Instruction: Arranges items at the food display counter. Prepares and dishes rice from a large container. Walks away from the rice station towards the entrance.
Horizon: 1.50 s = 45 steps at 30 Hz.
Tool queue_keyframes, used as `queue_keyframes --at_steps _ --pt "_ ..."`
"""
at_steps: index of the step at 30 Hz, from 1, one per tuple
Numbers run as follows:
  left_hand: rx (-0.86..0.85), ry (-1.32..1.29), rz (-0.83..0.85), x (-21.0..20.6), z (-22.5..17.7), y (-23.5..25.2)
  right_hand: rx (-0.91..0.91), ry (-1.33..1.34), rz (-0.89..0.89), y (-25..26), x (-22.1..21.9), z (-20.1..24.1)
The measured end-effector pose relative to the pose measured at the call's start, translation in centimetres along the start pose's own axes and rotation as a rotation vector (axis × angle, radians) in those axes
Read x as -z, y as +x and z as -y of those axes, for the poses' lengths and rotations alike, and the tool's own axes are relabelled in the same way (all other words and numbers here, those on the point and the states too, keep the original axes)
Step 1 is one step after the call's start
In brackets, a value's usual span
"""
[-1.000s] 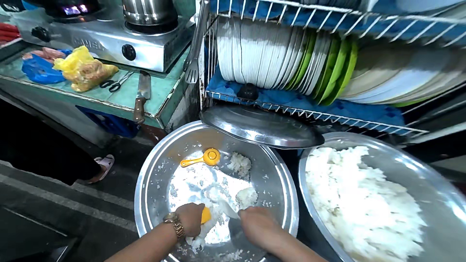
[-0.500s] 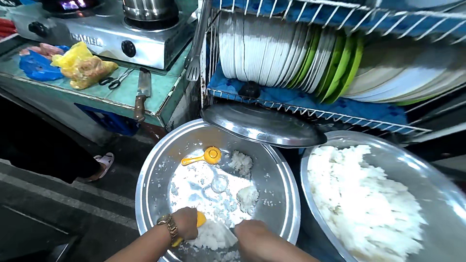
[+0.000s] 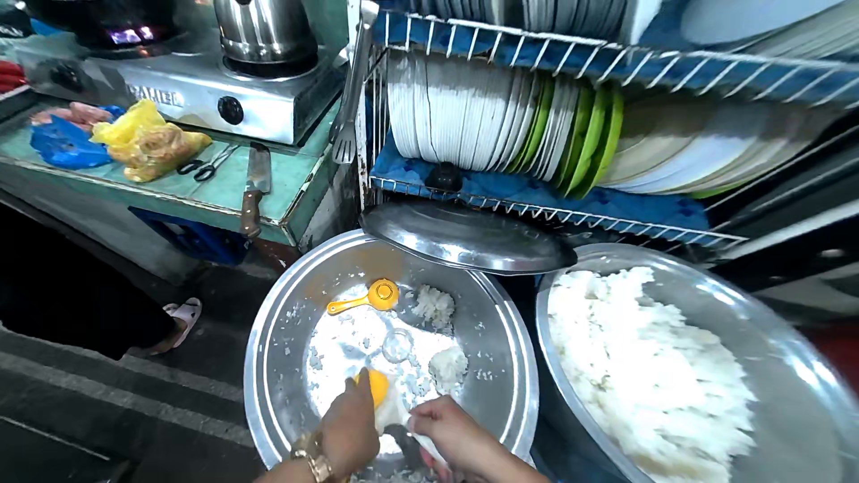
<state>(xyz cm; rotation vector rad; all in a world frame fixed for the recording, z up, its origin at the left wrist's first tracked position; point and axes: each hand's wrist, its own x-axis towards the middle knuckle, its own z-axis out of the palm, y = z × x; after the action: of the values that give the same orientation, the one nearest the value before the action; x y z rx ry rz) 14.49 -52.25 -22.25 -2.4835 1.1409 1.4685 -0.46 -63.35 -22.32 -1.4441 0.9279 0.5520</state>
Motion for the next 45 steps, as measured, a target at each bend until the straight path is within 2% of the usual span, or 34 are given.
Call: queue_keyframes --at_steps 3,6,8,9,11,13,15,18,21,24,28,33,37,42,45 --pt "0.033 0.154 -0.268 -1.9 -3.0 -1.2 0.057 0.132 -0.080 -1.7 -0.3 1.6" --pt "-0.004 0.176 -0.452 -2.8 -2.6 -0.5 0.123 0.046 -0.169 -3.3 -0.9 2.1" --pt "-0.128 -0.040 -0.559 -1.9 -1.1 -0.4 0.189 -0.070 -0.231 -4.5 -0.5 1.9" --pt "-0.184 -0.245 -0.569 -1.1 -0.2 -0.5 0.229 -0.127 -0.259 -5.3 -0.1 1.7" --pt "-0.256 -0.854 -0.505 0.3 1.5 -0.4 0.301 -0.206 -0.301 -6.7 0.9 1.1" --pt "-0.241 -1.372 -0.298 1.5 3.2 -0.4 0.379 -0.208 -0.308 -7.6 2.0 0.0" --pt "-0.248 -1.594 -0.138 2.1 4.5 -0.1 0.491 -0.165 -0.326 -7.9 2.7 -1.0" --pt "-0.333 -1.744 0.040 1.9 5.1 0.0 0.611 -0.174 -0.432 -7.2 2.1 -2.4" --pt "-0.366 -1.718 0.112 1.9 4.1 -0.9 0.558 -0.414 -0.602 -6.1 0.0 -1.7" --pt "-0.392 -1.539 0.011 1.5 2.1 -2.8 0.406 -0.622 -0.674 -5.1 -0.9 -0.4" --pt "-0.472 -1.329 -0.206 0.8 0.3 -4.8 0.335 -0.610 -0.531 -5.1 -0.9 0.2" --pt "-0.492 -1.176 -0.376 0.1 -1.2 -5.1 0.420 -0.406 -0.382 -5.0 -0.3 -0.6" --pt "-0.408 -1.344 -0.264 -0.9 -0.4 -3.9 0.401 -0.432 -0.182 -6.1 4.9 -1.0" --pt "-0.404 -1.519 -0.191 -2.2 -1.5 -4.9 0.464 -0.570 -0.366 -7.4 7.2 -1.2" --pt "-0.421 -1.362 -0.231 -3.0 -3.0 -6.6 0.425 -0.589 -0.323 -6.4 6.6 -1.7"
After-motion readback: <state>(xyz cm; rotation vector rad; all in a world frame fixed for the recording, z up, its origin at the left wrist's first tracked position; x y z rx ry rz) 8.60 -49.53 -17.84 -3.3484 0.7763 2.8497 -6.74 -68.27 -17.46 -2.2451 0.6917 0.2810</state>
